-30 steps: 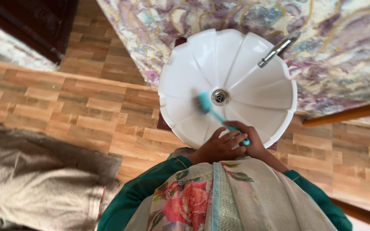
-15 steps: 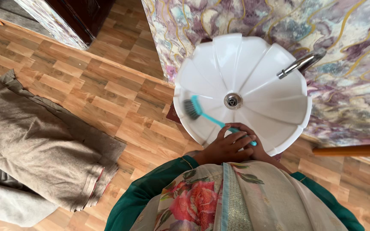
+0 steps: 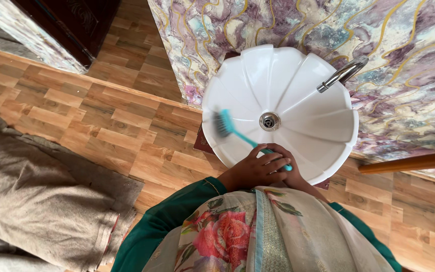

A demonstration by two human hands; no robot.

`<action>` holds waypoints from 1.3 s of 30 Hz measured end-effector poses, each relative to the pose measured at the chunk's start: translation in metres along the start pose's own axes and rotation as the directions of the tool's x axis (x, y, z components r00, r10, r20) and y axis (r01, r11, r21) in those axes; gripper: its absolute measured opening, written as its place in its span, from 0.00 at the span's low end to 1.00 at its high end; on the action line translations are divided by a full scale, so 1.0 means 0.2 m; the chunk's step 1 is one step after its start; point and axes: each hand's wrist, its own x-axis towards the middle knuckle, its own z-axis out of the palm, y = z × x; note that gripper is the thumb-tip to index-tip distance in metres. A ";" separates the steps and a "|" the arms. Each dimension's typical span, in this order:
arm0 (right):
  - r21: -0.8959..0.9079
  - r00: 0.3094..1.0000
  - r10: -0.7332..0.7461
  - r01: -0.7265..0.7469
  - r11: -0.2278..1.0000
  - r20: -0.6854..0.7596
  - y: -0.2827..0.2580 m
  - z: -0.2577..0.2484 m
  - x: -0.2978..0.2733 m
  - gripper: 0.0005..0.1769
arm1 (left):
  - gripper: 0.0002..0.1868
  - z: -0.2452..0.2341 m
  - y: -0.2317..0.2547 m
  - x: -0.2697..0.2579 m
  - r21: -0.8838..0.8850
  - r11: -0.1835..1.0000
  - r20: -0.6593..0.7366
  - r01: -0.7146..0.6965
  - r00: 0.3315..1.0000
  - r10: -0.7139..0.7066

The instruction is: The person scrubs a white shell-shaped sink using a blue-bristled brush, moving the brush around the drain and interior surfaces.

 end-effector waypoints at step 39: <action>-0.142 0.987 0.123 -0.138 0.980 -0.105 -0.17 0.09 0.02 0.28 | 0.10 0.08 -0.06 -0.05 -0.048 0.993 -0.117 -0.104 0.988 0.098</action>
